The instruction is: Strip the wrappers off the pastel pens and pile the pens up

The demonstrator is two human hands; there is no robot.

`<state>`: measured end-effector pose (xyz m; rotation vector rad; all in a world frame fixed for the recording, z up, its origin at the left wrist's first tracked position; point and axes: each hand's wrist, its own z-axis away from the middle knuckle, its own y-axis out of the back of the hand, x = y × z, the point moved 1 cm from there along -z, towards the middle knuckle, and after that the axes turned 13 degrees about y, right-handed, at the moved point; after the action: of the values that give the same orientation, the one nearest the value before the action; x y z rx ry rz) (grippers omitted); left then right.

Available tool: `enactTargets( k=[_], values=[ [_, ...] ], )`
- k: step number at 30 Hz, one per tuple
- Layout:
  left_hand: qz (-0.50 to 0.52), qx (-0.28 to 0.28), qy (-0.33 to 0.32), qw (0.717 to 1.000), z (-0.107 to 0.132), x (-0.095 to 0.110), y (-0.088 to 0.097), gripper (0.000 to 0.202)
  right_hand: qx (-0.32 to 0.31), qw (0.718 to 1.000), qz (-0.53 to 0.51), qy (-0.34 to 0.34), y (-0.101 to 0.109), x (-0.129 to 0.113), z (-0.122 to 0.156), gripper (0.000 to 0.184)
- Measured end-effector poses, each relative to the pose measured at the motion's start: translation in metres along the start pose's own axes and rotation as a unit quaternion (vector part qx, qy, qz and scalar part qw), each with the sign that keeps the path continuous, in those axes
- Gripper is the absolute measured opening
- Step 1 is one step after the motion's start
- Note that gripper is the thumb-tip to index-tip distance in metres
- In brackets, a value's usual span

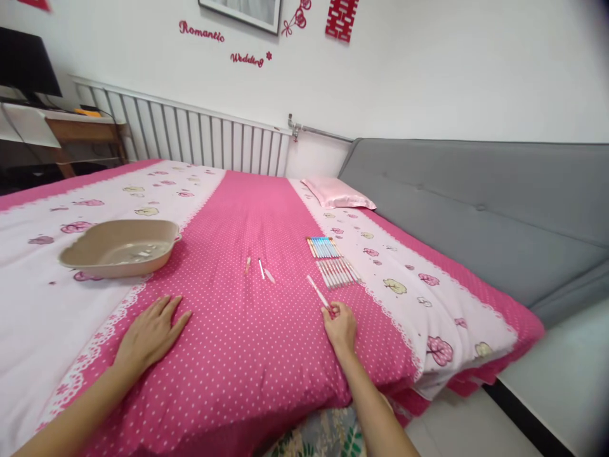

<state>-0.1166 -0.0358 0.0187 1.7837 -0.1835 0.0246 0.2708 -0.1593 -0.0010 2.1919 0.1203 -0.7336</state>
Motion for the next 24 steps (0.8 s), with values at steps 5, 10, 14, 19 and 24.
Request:
enactTargets(
  k=[5, 10, 14, 19, 24],
  values=[
    [-0.008, -0.001, 0.036, 0.999, 0.0, -0.003, -0.006, 0.071, 0.014, 0.997, 0.059, -0.042, 0.002, -0.002, 0.002, 0.023],
    [-0.022, 0.012, 0.03, 0.999, 0.002, 0.001, -0.006, 0.071, -0.018, 0.996, 0.053, -0.069, 0.001, -0.003, -0.001, 0.023],
    [-0.041, 0.024, 0.028, 0.999, 0.001, -0.001, -0.007, 0.071, -0.036, 0.993, 0.071, -0.085, -0.001, -0.007, -0.007, 0.024],
    [-0.039, 0.041, 0.032, 0.998, 0.002, -0.001, -0.008, 0.07, -0.041, 0.991, 0.085, -0.094, -0.007, -0.01, -0.016, 0.024],
    [-0.043, 0.042, 0.035, 0.998, 0.004, 0.0, -0.008, 0.069, -0.042, 0.989, 0.093, -0.107, -0.015, -0.01, -0.025, 0.024]
  ],
)
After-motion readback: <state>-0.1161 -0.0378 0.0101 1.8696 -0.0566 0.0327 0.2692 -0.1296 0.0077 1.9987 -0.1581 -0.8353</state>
